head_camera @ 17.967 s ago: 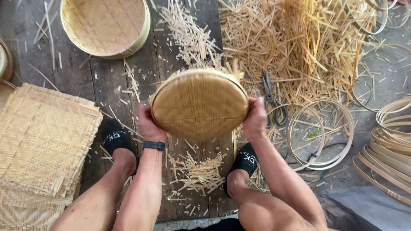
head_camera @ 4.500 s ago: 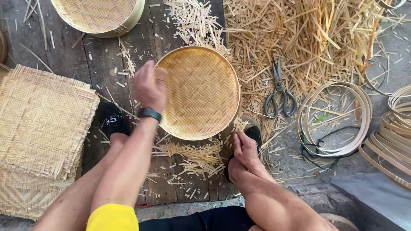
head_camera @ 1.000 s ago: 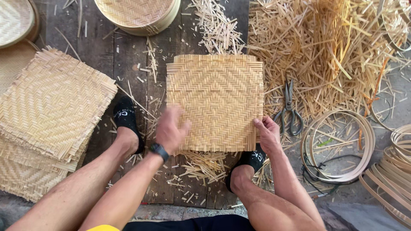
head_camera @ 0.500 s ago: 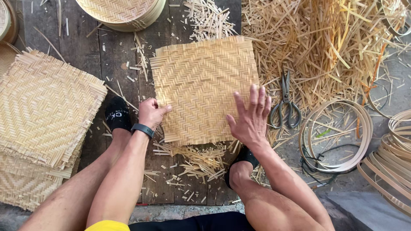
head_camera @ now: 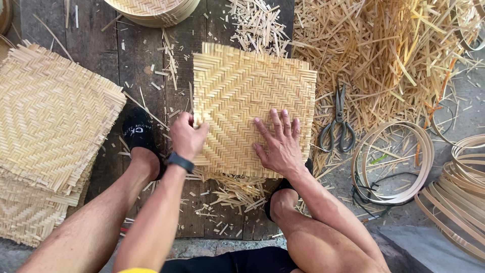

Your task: The person assembles round bamboo baskets by placing a pre-woven square mat over a circular wooden mold, fitting a bamboo ring over the mat, and trimming the excess mat with shears. The person repeats this process for multiple baskets, stacking the finished ones nearby.

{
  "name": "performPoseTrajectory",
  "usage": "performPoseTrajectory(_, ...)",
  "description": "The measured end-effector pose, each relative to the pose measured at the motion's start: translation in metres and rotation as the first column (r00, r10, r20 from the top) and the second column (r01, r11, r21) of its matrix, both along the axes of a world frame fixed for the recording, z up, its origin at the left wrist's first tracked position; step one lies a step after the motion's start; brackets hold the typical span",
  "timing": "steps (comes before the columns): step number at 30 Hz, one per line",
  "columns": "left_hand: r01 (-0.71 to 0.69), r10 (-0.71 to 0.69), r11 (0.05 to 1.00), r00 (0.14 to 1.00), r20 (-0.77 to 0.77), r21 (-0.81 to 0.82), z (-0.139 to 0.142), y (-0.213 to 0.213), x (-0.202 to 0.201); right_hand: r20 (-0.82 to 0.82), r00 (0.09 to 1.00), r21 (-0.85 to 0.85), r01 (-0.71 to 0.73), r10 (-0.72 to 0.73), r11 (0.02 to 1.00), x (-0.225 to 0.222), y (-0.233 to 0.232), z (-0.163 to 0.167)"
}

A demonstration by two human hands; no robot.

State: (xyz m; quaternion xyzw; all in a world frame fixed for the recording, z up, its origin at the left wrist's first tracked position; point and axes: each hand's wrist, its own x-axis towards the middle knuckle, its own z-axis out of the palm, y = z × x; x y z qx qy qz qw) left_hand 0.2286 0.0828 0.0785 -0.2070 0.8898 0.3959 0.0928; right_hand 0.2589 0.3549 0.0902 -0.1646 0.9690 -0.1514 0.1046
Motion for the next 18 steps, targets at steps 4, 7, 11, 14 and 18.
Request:
performPoseTrajectory(4, 0.268, -0.255, 0.961, 0.954, -0.156, 0.069, 0.055, 0.079, 0.060, 0.004, 1.000, 0.039, -0.010, 0.009, 0.999, -0.002, -0.003, 0.002)
performPoseTrajectory(7, 0.524, -0.569, 0.813, 0.623, -0.537, -0.254, 0.071, 0.123, 0.088, 0.083, 0.997, 0.083, -0.014, 0.007, 0.996, -0.003, -0.005, 0.005)
performPoseTrajectory(11, 0.502, -0.481, 0.862, 0.774, -0.411, -0.064, 0.062, 0.108, 0.075, 0.156, 0.988, 0.126, -0.011, -0.009, 0.992, -0.004, -0.006, 0.006)
performPoseTrajectory(14, 0.016, 0.002, 0.986, 0.994, -0.105, 0.167, 0.035, 0.049, 0.035, 0.095, 0.995, 0.074, 0.014, -0.021, 0.997, -0.005, -0.006, 0.006)
performPoseTrajectory(18, 0.004, 0.006, 0.995, 0.995, -0.102, 0.103, -0.024, -0.013, -0.011, 0.042, 0.998, -0.013, 0.041, -0.040, 0.999, -0.001, -0.008, 0.003)
